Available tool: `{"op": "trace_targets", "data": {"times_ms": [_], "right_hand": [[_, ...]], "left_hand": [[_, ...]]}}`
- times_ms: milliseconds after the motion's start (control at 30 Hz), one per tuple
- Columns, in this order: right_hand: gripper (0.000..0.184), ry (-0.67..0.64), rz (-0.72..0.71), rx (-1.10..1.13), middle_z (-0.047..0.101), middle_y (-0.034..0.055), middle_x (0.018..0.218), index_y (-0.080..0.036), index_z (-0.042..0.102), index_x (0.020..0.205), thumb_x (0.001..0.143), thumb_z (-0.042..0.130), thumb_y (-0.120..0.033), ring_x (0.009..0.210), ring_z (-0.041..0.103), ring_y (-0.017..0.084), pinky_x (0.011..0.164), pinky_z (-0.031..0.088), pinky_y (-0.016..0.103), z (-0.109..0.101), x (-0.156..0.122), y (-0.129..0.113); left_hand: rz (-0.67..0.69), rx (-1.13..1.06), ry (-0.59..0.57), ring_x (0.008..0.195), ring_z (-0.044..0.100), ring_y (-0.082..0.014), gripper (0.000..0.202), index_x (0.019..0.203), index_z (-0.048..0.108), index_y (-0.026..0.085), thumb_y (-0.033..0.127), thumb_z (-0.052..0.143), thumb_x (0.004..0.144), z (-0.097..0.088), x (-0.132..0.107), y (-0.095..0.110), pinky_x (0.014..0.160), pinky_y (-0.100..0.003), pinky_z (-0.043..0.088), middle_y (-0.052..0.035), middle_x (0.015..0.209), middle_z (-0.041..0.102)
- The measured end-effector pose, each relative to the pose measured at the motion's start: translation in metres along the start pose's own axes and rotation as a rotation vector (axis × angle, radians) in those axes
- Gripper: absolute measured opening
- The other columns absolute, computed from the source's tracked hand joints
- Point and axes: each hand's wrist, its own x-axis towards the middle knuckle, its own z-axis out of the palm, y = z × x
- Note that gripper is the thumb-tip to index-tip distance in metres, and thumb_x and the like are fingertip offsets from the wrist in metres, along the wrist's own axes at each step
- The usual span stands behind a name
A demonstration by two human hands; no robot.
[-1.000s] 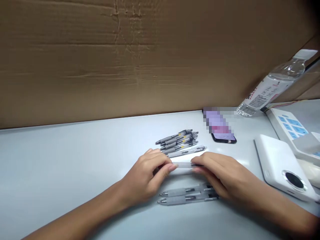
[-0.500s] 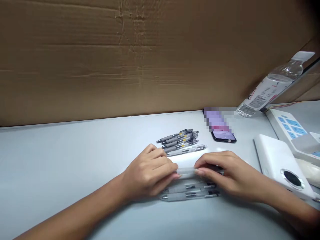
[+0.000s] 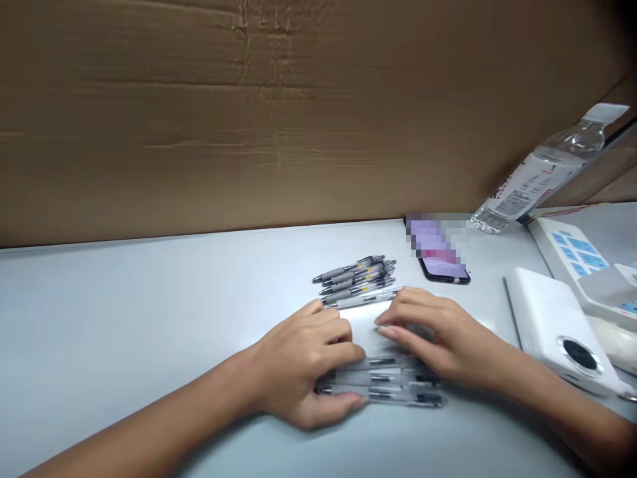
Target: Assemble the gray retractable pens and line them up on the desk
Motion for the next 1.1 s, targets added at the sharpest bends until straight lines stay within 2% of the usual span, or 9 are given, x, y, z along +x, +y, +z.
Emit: {"op": "trace_targets", "data": {"times_ms": [133,233,400,500,600,733,867,1000,1100], "right_hand": [[0.025,0.174,-0.011,-0.230,0.058,0.0117,0.109,-0.018,0.060,0.115,0.094,0.054,-0.029,0.102,0.054,0.025,0.088,0.046,0.042,0.001,0.001,0.021],[0.018,0.155,-0.001,-0.330,0.058,0.0124,0.106,-0.017,0.060,0.107,0.093,0.055,-0.028,0.101,0.053,0.027,0.087,0.046,0.047,0.003,0.003,0.029],[0.012,0.084,-0.036,-0.289,0.061,0.0101,0.096,-0.017,0.056,0.093,0.097,0.045,-0.020,0.088,0.055,0.023,0.078,0.047,0.042,0.003,0.003,0.020],[0.015,0.035,-0.013,-0.185,0.061,0.0078,0.092,-0.019,0.053,0.096,0.099,0.040,-0.025,0.083,0.055,0.021,0.076,0.047,0.038,0.000,-0.001,0.012],[0.018,-0.063,0.099,-0.020,0.062,0.0038,0.090,-0.023,0.051,0.101,0.101,0.036,-0.032,0.080,0.057,0.019,0.072,0.047,0.032,-0.007,-0.006,0.004],[0.022,-0.165,0.134,0.102,0.064,-0.0006,0.092,-0.028,0.056,0.102,0.102,0.036,-0.038,0.087,0.060,0.017,0.077,0.046,0.028,-0.013,-0.009,-0.006],[0.032,-0.155,0.056,-0.059,0.059,-0.0003,0.072,-0.022,0.055,0.082,0.102,0.033,-0.035,0.069,0.055,0.016,0.066,0.042,0.029,-0.009,-0.010,-0.009],[0.029,0.001,-0.166,-0.290,0.055,0.0029,0.071,-0.018,0.057,0.086,0.102,0.035,-0.028,0.065,0.047,0.018,0.062,0.038,0.032,-0.004,-0.009,-0.005],[0.022,0.099,-0.258,-0.416,0.051,0.0030,0.072,-0.017,0.060,0.096,0.100,0.039,-0.023,0.066,0.043,0.019,0.062,0.034,0.033,-0.004,-0.006,-0.002]], "left_hand": [[0.015,0.004,0.037,0.062,0.048,-0.0158,0.026,0.094,0.064,0.018,0.041,0.060,0.082,0.001,0.000,0.000,0.064,-0.033,0.036,-0.0021,0.071,0.056],[-0.084,0.044,0.157,0.067,0.051,-0.0168,0.023,0.096,0.065,0.017,0.036,0.055,0.089,0.002,0.000,-0.001,0.066,-0.033,0.038,-0.0047,0.076,0.060],[-0.253,0.189,0.334,0.085,0.055,-0.0202,0.020,0.108,0.062,0.017,0.024,0.054,0.092,0.005,0.001,-0.006,0.075,-0.034,0.040,-0.0089,0.099,0.066],[-0.218,0.256,0.328,0.080,0.054,-0.0183,0.015,0.105,0.062,0.017,0.021,0.052,0.094,0.005,0.001,-0.007,0.071,-0.032,0.038,-0.0067,0.092,0.067],[-0.143,0.285,0.339,0.070,0.051,-0.0156,0.015,0.103,0.060,0.015,0.017,0.047,0.096,0.003,0.000,-0.005,0.065,-0.030,0.034,-0.0034,0.078,0.065],[-0.032,0.299,0.368,0.062,0.044,-0.0149,0.012,0.099,0.058,0.014,0.017,0.046,0.097,0.000,-0.001,-0.002,0.060,-0.030,0.034,-0.0021,0.069,0.059],[-0.062,0.160,0.357,0.060,0.040,-0.0150,0.019,0.089,0.057,0.014,0.015,0.040,0.098,0.001,0.000,0.002,0.056,-0.029,0.035,-0.0023,0.065,0.052],[-0.260,-0.094,0.319,0.061,0.046,-0.0136,0.026,0.079,0.055,0.017,0.016,0.037,0.098,0.000,0.004,0.009,0.057,-0.026,0.038,-0.0016,0.067,0.054],[-0.405,-0.236,0.273,0.059,0.050,-0.0119,0.032,0.071,0.052,0.018,0.019,0.036,0.099,-0.002,0.006,0.010,0.058,-0.024,0.040,0.0012,0.063,0.055]]}}
